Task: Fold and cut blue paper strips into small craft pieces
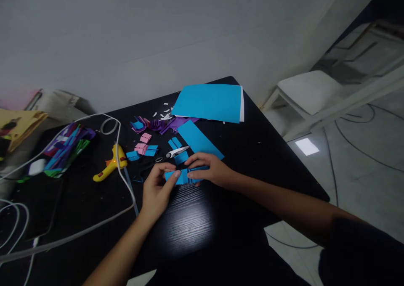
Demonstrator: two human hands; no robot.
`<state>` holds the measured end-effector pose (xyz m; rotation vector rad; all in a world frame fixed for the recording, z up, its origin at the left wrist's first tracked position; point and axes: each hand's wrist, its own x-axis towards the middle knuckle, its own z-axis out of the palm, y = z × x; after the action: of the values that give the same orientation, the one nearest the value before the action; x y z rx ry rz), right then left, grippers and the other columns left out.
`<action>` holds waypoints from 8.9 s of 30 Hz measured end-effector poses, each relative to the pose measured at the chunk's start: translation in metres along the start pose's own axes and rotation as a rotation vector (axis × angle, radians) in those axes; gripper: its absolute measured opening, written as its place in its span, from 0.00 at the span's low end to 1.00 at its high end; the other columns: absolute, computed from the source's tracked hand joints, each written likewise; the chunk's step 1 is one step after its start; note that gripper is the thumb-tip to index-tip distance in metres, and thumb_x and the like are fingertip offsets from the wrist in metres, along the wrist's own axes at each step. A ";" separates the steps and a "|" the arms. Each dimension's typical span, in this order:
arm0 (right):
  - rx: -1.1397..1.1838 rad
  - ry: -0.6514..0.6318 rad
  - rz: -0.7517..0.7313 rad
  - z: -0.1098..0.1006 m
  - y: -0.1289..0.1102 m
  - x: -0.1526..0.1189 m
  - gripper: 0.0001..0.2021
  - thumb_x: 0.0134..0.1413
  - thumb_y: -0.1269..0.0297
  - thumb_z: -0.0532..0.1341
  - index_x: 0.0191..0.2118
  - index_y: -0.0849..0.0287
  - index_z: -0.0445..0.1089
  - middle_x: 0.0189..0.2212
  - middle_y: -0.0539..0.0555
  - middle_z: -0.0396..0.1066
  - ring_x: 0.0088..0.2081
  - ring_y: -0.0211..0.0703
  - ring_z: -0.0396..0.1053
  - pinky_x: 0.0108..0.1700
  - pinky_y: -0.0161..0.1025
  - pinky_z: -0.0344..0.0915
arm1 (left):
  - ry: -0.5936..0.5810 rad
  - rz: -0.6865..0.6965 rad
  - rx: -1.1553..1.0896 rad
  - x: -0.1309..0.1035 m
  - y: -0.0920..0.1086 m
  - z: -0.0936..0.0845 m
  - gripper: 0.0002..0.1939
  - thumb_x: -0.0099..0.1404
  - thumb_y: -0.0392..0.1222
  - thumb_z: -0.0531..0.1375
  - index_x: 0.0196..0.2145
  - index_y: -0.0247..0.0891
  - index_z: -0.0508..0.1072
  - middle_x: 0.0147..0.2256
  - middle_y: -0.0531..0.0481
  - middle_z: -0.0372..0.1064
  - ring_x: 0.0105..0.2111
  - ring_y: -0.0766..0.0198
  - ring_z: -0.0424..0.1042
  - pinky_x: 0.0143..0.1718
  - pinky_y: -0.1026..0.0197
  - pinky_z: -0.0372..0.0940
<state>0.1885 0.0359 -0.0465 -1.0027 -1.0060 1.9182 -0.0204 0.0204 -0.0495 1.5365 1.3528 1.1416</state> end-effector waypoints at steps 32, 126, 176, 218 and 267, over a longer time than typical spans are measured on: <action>-0.255 0.055 -0.241 -0.006 0.002 0.004 0.12 0.44 0.63 0.75 0.34 0.62 0.78 0.30 0.53 0.77 0.31 0.40 0.74 0.38 0.40 0.73 | -0.116 0.034 -0.183 0.002 0.009 -0.002 0.15 0.66 0.43 0.67 0.48 0.41 0.71 0.28 0.56 0.70 0.25 0.68 0.71 0.28 0.67 0.68; 0.442 0.066 0.037 -0.022 -0.012 0.014 0.13 0.51 0.56 0.72 0.38 0.59 0.77 0.44 0.61 0.80 0.47 0.53 0.77 0.52 0.49 0.73 | -0.207 0.158 0.981 0.040 -0.015 -0.049 0.16 0.70 0.51 0.57 0.45 0.36 0.74 0.43 0.39 0.75 0.45 0.46 0.74 0.48 0.48 0.68; 0.321 0.149 -0.085 -0.022 -0.016 0.014 0.16 0.43 0.59 0.76 0.38 0.60 0.76 0.38 0.58 0.81 0.36 0.45 0.78 0.42 0.42 0.72 | -0.242 -0.118 1.056 0.019 0.015 -0.025 0.19 0.67 0.54 0.58 0.44 0.37 0.75 0.44 0.39 0.78 0.42 0.45 0.78 0.38 0.51 0.68; -0.151 0.321 -0.392 -0.020 -0.023 0.006 0.14 0.57 0.50 0.67 0.31 0.55 0.74 0.28 0.51 0.73 0.32 0.42 0.71 0.39 0.41 0.68 | -0.257 -0.012 0.763 0.018 0.024 -0.028 0.19 0.63 0.59 0.58 0.25 0.42 0.66 0.23 0.53 0.66 0.24 0.60 0.68 0.27 0.60 0.56; -0.240 0.293 -0.561 -0.028 0.001 0.020 0.15 0.52 0.65 0.67 0.39 0.54 0.59 0.34 0.48 0.67 0.40 0.42 0.73 0.49 0.48 0.73 | -0.583 -0.075 1.031 0.025 0.035 -0.040 0.15 0.66 0.56 0.57 0.30 0.43 0.69 0.31 0.49 0.75 0.32 0.56 0.73 0.31 0.59 0.54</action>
<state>0.2045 0.0605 -0.0646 -0.9681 -1.2053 1.1787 -0.0474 0.0404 -0.0015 2.2306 1.6119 -0.1846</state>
